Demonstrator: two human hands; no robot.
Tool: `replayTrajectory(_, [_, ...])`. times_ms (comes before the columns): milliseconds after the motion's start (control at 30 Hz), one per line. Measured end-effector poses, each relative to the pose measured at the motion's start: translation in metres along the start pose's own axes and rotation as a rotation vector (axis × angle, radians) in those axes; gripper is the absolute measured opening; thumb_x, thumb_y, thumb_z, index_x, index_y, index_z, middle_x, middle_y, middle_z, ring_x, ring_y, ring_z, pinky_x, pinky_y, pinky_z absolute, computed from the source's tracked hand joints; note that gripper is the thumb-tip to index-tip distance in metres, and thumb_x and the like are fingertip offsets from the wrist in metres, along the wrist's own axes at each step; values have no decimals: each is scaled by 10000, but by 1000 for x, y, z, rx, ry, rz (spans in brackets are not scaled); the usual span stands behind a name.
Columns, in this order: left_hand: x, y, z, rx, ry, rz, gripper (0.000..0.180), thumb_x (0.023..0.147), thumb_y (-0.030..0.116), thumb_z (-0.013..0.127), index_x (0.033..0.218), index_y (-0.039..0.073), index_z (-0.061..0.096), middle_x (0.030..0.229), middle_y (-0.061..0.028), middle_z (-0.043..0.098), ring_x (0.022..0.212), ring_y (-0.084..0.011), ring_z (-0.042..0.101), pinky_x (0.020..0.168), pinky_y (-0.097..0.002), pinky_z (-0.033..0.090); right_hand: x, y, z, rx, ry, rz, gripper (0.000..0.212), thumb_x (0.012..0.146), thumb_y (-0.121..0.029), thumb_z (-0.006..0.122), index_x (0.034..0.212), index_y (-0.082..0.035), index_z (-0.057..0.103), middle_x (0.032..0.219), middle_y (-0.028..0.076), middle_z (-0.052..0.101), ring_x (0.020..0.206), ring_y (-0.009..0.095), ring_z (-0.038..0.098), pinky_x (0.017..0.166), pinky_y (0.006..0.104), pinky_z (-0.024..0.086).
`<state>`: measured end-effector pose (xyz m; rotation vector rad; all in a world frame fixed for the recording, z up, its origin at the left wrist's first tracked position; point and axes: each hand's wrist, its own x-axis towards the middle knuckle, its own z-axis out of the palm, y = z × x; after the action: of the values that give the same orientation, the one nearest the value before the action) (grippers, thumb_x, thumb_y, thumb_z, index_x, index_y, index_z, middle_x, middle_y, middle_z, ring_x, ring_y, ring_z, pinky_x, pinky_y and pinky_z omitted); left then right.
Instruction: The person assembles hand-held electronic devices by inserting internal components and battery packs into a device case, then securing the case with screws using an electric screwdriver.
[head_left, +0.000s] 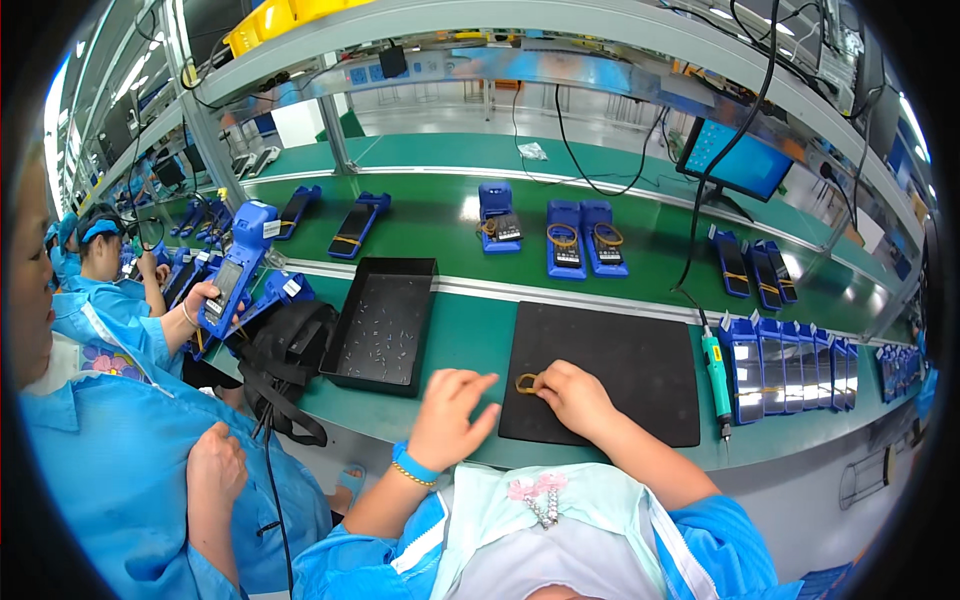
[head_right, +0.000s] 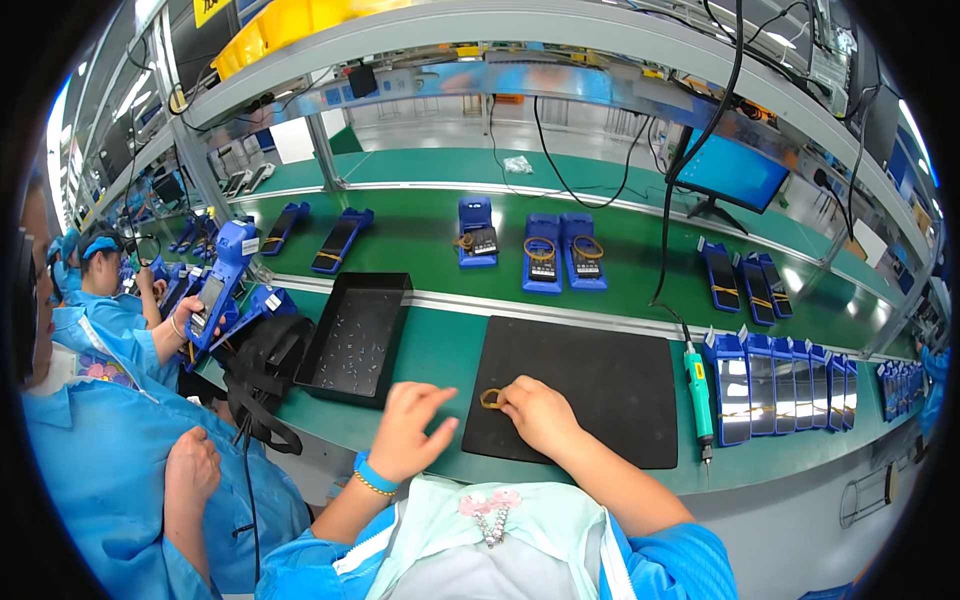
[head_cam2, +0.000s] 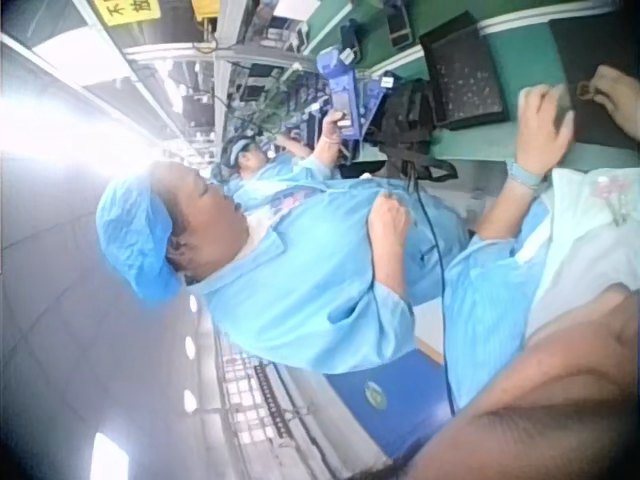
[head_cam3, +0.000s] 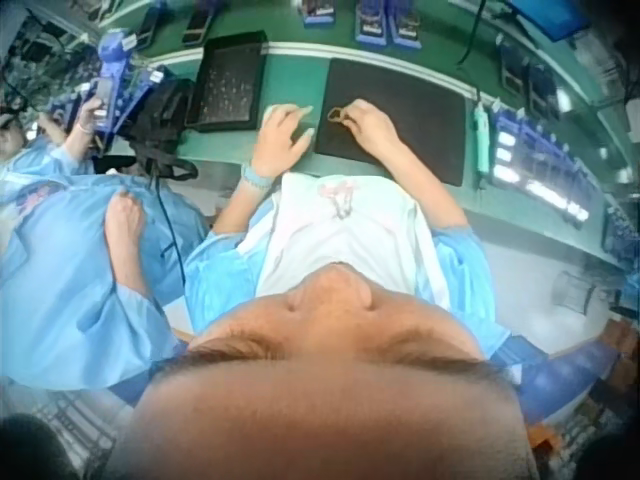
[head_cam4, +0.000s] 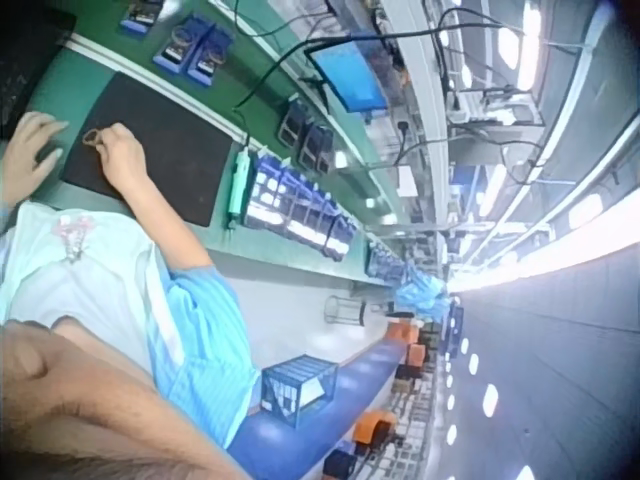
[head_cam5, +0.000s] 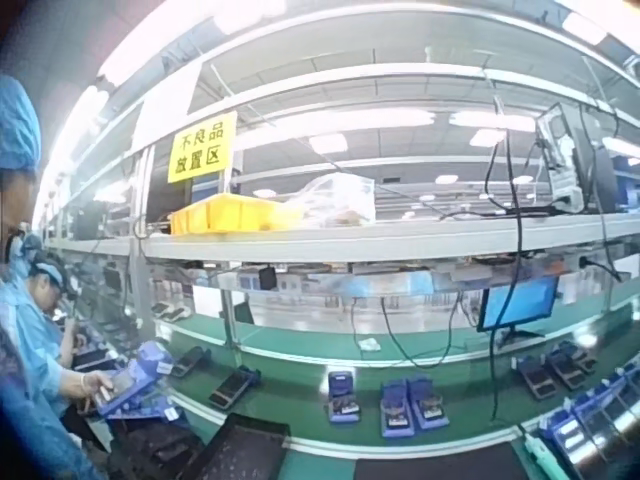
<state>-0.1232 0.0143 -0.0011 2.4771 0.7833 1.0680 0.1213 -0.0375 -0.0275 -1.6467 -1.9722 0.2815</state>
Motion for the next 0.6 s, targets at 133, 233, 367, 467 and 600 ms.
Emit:
replayTrajectory(133, [1, 7, 22, -88, -158, -6, 574, 846, 230, 762, 1354, 49, 568, 1262, -162, 571, 1170, -366, 516, 1014, -434, 444, -4, -7, 2, 282, 64, -146, 143, 839, -47, 711, 974, -86, 690, 933, 90, 635, 870, 302, 661, 759, 390, 544])
replayTrajectory(233, [3, 0, 42, -213, -208, -59, 381, 878, 227, 739, 1209, 63, 646, 1106, -125, 658, 1059, -319, 602, 933, -407, 491, -7, -8, 2, 327, 45, -188, 134, 831, -28, 711, 955, -72, 689, 932, 96, 638, 856, 301, 664, 727, 377, 542])
replayTrajectory(367, [2, -8, 52, -270, -211, -81, 189, 891, 213, 728, 990, 62, 671, 951, -88, 683, 924, -289, 642, 815, -384, 521, -9, -9, 1, 328, 5, -229, 145, 823, -13, 717, 958, -59, 690, 921, 103, 645, 824, 292, 666, 711, 363, 544])
replayTrajectory(467, [-1, -9, 51, -305, -182, -63, 163, 905, 202, 711, 973, 62, 663, 936, -89, 670, 897, -284, 632, 785, -385, 511, -10, -17, 1, 368, 39, -153, 153, 806, 18, 729, 941, -44, 689, 907, 104, 651, 784, 260, 672, 676, 344, 542])
replayTrajectory(600, [-3, -10, 47, -280, -151, -58, 154, 905, 198, 710, 942, 58, 658, 888, -87, 661, 854, -279, 625, 756, -382, 504, -7, -20, 1, 433, 64, -61, 172, 778, 66, 746, 910, -16, 674, 887, 99, 654, 742, 199, 666, 647, 306, 538])
